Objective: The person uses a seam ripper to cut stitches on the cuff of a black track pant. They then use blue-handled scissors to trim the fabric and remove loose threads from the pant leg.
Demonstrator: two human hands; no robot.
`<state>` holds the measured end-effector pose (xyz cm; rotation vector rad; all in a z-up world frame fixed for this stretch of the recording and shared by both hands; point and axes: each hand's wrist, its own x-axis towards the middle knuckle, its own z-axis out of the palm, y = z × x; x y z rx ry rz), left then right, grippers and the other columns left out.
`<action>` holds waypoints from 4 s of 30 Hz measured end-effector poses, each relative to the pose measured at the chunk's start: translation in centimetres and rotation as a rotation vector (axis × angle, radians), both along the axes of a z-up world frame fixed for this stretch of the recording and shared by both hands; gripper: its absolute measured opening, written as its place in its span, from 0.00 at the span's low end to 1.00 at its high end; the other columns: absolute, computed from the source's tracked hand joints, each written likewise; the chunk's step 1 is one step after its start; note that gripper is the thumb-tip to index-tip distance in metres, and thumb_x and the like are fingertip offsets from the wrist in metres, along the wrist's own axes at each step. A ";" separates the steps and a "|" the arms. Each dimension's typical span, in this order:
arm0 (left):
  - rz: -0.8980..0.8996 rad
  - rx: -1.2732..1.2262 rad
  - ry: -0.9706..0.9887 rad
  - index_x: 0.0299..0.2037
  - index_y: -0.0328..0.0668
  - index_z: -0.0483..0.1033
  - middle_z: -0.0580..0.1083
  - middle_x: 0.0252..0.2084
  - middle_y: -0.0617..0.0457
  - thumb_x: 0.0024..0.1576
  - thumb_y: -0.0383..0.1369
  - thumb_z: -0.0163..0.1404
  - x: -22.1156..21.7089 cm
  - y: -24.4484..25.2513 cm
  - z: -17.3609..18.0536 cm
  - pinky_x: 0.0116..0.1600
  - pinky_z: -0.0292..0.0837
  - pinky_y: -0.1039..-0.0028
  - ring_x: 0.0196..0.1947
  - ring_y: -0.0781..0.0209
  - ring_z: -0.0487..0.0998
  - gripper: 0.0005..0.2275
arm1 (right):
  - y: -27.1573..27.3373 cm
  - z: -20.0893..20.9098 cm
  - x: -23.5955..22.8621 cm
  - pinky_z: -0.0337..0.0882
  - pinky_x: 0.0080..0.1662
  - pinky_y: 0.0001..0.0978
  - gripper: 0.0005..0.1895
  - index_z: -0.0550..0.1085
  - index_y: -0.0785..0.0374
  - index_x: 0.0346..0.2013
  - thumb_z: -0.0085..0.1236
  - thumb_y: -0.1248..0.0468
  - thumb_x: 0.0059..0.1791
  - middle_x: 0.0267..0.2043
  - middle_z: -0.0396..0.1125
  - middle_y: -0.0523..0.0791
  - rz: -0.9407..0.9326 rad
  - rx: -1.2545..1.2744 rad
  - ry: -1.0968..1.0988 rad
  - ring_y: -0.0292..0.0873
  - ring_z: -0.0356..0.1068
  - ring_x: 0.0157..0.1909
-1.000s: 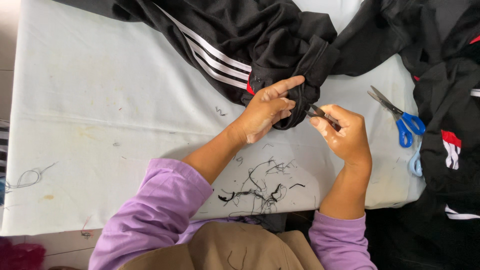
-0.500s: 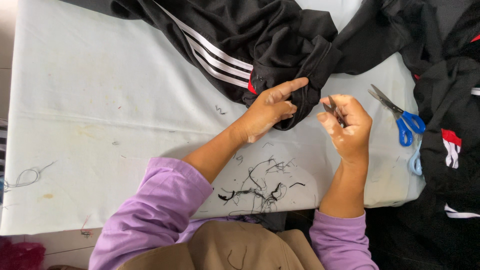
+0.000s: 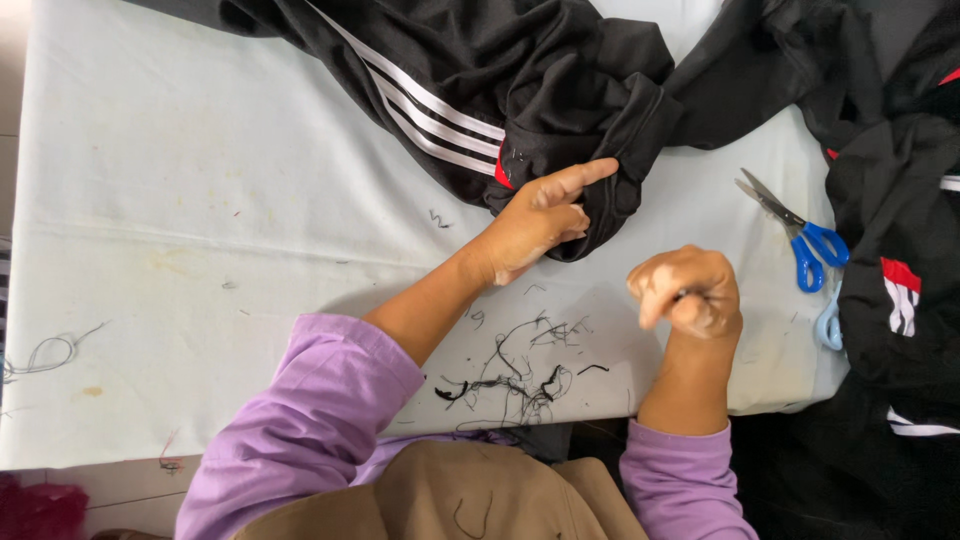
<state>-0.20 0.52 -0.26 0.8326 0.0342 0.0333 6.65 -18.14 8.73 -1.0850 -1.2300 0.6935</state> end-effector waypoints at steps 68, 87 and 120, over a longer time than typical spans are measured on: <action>0.452 0.854 -0.314 0.44 0.44 0.73 0.72 0.28 0.58 0.60 0.35 0.55 -1.0 0.6 3.2 0.39 0.72 0.75 0.32 0.64 0.75 0.08 | 0.6 0.2 1.7 0.58 0.24 0.24 0.11 0.64 0.48 0.54 0.49 0.52 0.59 0.31 0.61 0.42 -0.825 -0.070 0.419 0.28 0.44 0.12; 0.363 -0.736 -0.099 0.53 0.35 0.76 0.78 0.52 0.40 0.65 0.37 0.50 -0.5 7.3 4.3 0.57 0.81 0.69 0.52 0.50 0.81 0.14 | 6.8 0.0 -2.3 0.65 0.25 0.25 0.26 0.63 0.66 0.66 0.55 0.59 0.55 0.36 0.73 0.55 -0.840 -0.205 0.058 0.32 0.52 0.16; 0.299 -0.345 -0.150 0.70 0.62 0.63 0.70 0.66 0.50 0.66 0.34 0.52 -1.9 8.0 6.3 0.65 0.73 0.52 0.64 0.47 0.73 0.22 | 5.7 -1.3 -1.1 0.73 0.27 0.33 0.11 0.77 0.66 0.43 0.65 0.64 0.50 0.26 0.70 0.51 -0.780 -0.344 -0.162 0.41 0.68 0.21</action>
